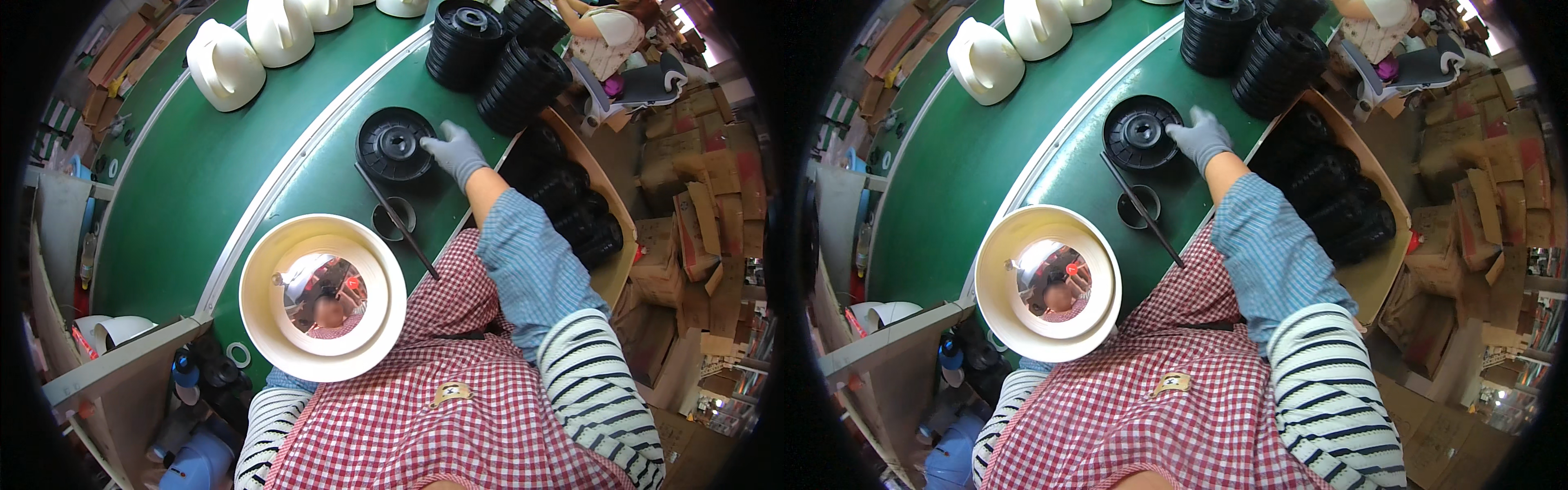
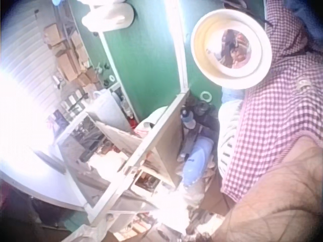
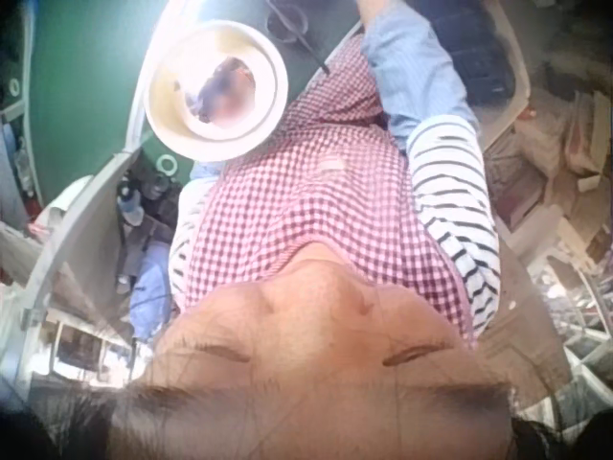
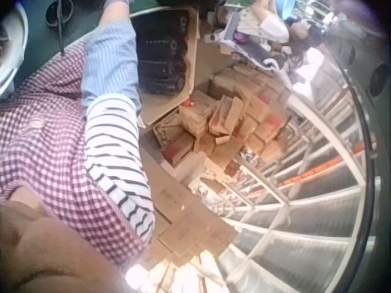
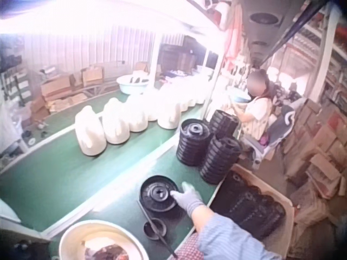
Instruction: The person sits on the floor and repeatedly assembles white plastic pitchers by inserting black lids into the openings. They pick up each pitcher, fit the lid, and place the completed unit on a nearby green table.
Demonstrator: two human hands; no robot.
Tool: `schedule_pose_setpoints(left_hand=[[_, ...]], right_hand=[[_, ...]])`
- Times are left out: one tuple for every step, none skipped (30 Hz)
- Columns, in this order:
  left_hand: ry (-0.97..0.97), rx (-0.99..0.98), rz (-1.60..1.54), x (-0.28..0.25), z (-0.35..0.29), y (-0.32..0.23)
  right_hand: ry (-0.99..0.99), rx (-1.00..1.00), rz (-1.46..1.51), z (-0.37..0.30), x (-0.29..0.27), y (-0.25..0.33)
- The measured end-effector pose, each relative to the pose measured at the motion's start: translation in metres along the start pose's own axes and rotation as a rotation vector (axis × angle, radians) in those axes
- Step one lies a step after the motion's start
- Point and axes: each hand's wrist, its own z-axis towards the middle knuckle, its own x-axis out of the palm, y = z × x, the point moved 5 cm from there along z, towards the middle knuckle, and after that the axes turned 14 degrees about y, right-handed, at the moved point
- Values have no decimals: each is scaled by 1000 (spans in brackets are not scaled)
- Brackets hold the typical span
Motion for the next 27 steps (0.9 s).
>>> schedule_pose_setpoints(left_hand=[[-7,7,4,-1,-2,-3],[-11,12,11,-2,-2,-5],[-13,14,15,-3,-1,-8],[-19,33,25,-3,-4,-11],[-23,47,37,-3,-4,-12],[-23,57,44,-3,-4,-12],[-21,73,51,-3,-4,-12],[-11,81,52,-3,-1,-12],[1,86,53,-3,2,-13],[15,59,43,-3,14,-13],[27,77,47,-2,17,-11],[47,97,54,-4,25,-10],[71,113,47,-7,28,-6],[106,110,35,-10,35,-3],[129,107,29,-14,46,1],[237,28,-53,-37,47,9],[226,49,-55,-33,51,14],[212,42,-67,-26,60,20],[196,47,-76,-21,63,27],[183,52,-82,-15,66,32],[173,53,-85,-9,68,37],[169,43,-88,-3,71,43],[163,43,-91,1,73,48],[157,38,-93,6,72,53],[151,44,-89,10,71,57],[147,39,-91,13,71,62],[144,36,-89,17,70,65]], right_hand=[[131,122,-22,4,7,-5],[83,114,28,6,4,-5],[33,108,78,8,1,-5],[-7,85,122,8,1,3],[-81,19,229,7,-5,10],[-121,-9,256,2,-18,9],[-161,-44,281,-17,-40,24],[-169,-114,332,-27,-57,15],[-176,-184,383,-40,-76,0],[-96,-259,596,-66,-95,-25],[19,-362,793,-94,-105,-33],[105,-347,806,-135,-109,-30],[192,-338,803,-179,-111,-29],[345,-273,780,-213,-101,-62],[526,-318,823,-251,-84,-66],[749,-316,776,-287,-68,-63],[957,-310,727,-320,-53,-62],[1009,-306,772,-343,-41,-69],[1072,-311,804,-359,-29,-74],[1072,-173,749,-364,-31,-69],[1105,-13,661,-369,-35,-61],[1077,-235,493,-363,-33,-61],[1036,-449,313,-362,-31,-59],[1025,-427,107,-368,-28,-62],[1018,-437,85,-369,-25,-67],[1007,-441,67,-369,-19,-75],[997,-445,47,-368,-11,-84]])
